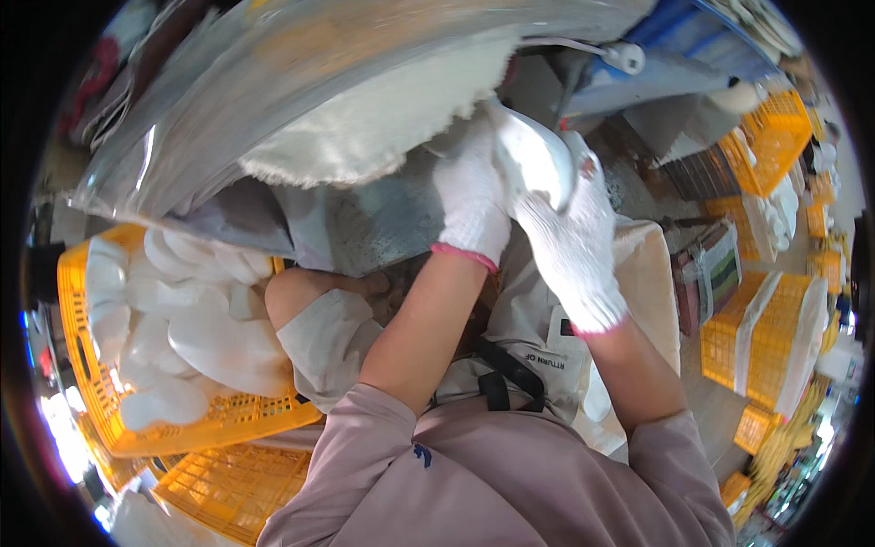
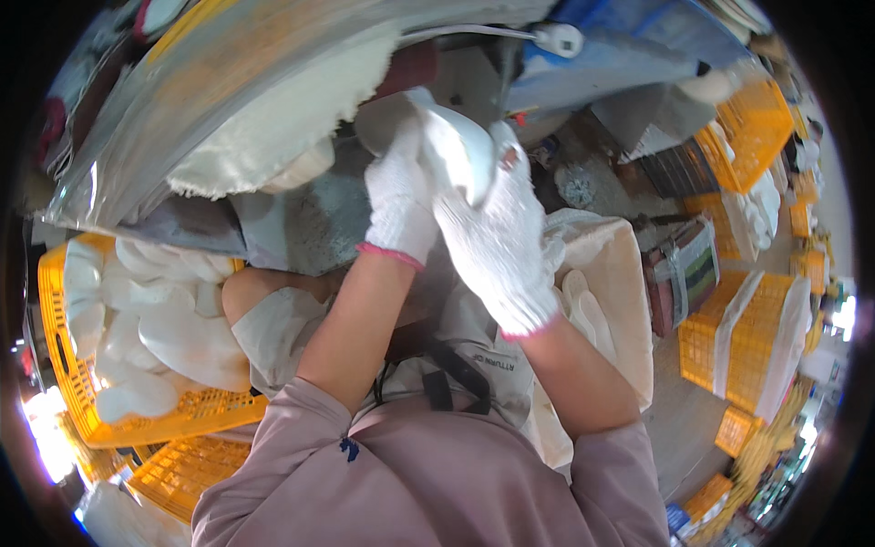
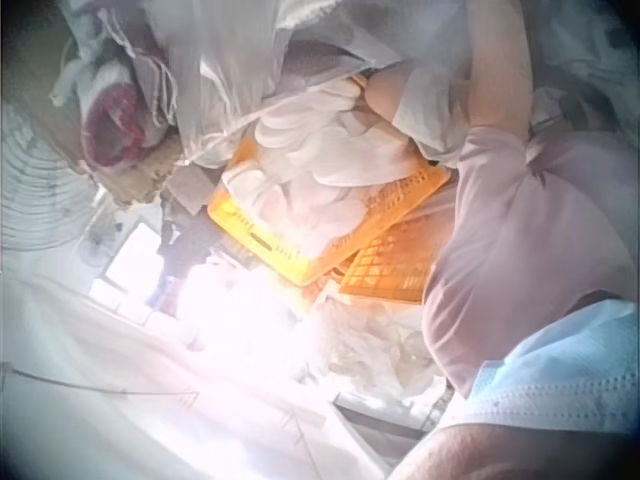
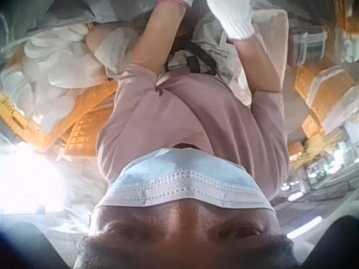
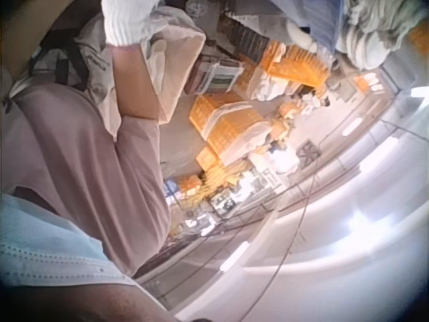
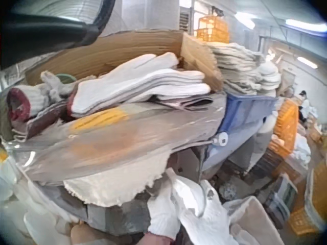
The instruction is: The person repeatedly picks white shoe insoles from a large sack, briefly rubs or wipes them by hand, and places them into a yellow plastic basket. The action is repeated continuously with one insole at a time.
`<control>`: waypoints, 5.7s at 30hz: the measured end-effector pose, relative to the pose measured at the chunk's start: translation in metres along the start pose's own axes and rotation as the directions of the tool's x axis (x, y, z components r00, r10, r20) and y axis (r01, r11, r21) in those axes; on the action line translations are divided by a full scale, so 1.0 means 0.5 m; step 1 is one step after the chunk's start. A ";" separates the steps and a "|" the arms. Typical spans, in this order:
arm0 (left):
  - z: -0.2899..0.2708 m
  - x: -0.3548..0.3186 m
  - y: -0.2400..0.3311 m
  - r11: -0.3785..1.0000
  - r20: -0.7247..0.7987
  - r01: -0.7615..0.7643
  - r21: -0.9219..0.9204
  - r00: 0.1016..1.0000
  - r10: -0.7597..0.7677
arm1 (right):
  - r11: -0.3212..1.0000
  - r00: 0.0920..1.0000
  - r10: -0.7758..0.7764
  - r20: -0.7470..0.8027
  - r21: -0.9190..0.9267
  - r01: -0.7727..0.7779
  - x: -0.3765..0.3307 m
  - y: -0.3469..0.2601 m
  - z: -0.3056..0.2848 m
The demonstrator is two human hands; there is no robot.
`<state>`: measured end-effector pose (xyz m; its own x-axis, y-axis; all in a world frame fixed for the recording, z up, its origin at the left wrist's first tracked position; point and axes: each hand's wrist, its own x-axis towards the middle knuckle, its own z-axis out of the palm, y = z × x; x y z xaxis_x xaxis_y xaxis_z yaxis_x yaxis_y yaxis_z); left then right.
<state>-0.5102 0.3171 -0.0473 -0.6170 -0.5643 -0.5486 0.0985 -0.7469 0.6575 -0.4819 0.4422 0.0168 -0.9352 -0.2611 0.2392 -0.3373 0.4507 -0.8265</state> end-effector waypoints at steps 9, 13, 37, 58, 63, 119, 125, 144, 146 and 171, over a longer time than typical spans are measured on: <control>-0.219 0.160 0.101 0.505 0.108 -0.178 0.845 0.980 0.165 | 0.978 0.987 -0.155 0.047 -0.134 0.160 0.140 0.009 0.082; -0.318 0.084 0.137 0.303 0.317 -0.356 0.884 0.933 0.172 | 0.998 0.980 0.049 0.195 -0.035 -0.043 0.192 0.056 0.125; -0.252 0.069 0.083 0.838 0.621 0.376 -0.396 0.782 -0.057 | 0.662 0.703 -0.604 0.376 -0.255 0.705 -0.069 -0.085 0.134; -0.252 0.037 0.093 0.964 0.264 0.247 -0.094 0.940 -0.215 | 0.733 0.782 -0.466 0.413 -0.315 0.603 -0.042 -0.069 0.166; -0.272 0.086 0.033 0.513 0.459 -0.651 0.559 0.759 0.462 | 0.712 0.817 -0.447 0.364 -0.408 0.571 0.010 -0.059 0.233; -0.290 0.009 0.153 -0.015 0.507 -0.647 0.762 0.582 0.637 | 0.956 0.964 0.179 0.197 0.198 -0.218 -0.047 -0.128 0.255; -0.264 0.005 0.218 -0.202 0.402 -0.348 0.916 0.812 0.423 | 0.880 0.967 0.160 0.199 0.415 -0.231 -0.046 -0.090 0.302; -0.236 0.052 0.069 0.769 0.399 0.172 -0.615 0.909 0.116 | 0.879 0.929 -0.312 0.198 -0.311 0.361 -0.019 -0.085 0.263; -0.233 0.057 0.068 0.864 0.278 0.069 -0.498 0.957 0.084 | 0.835 0.897 -0.337 0.286 -0.348 0.425 -0.021 -0.087 0.245; -0.234 0.141 0.083 0.962 0.234 0.018 -0.273 0.971 0.049 | 0.726 0.752 -0.326 0.574 -0.357 0.587 -0.005 -0.128 0.193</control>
<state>-0.4583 0.2054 -0.1190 -0.7772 -0.5018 -0.3796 0.2971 -0.8245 0.4817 -0.4473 0.3316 0.0198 -0.5312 -0.8327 0.1566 -0.8327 0.4789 -0.2780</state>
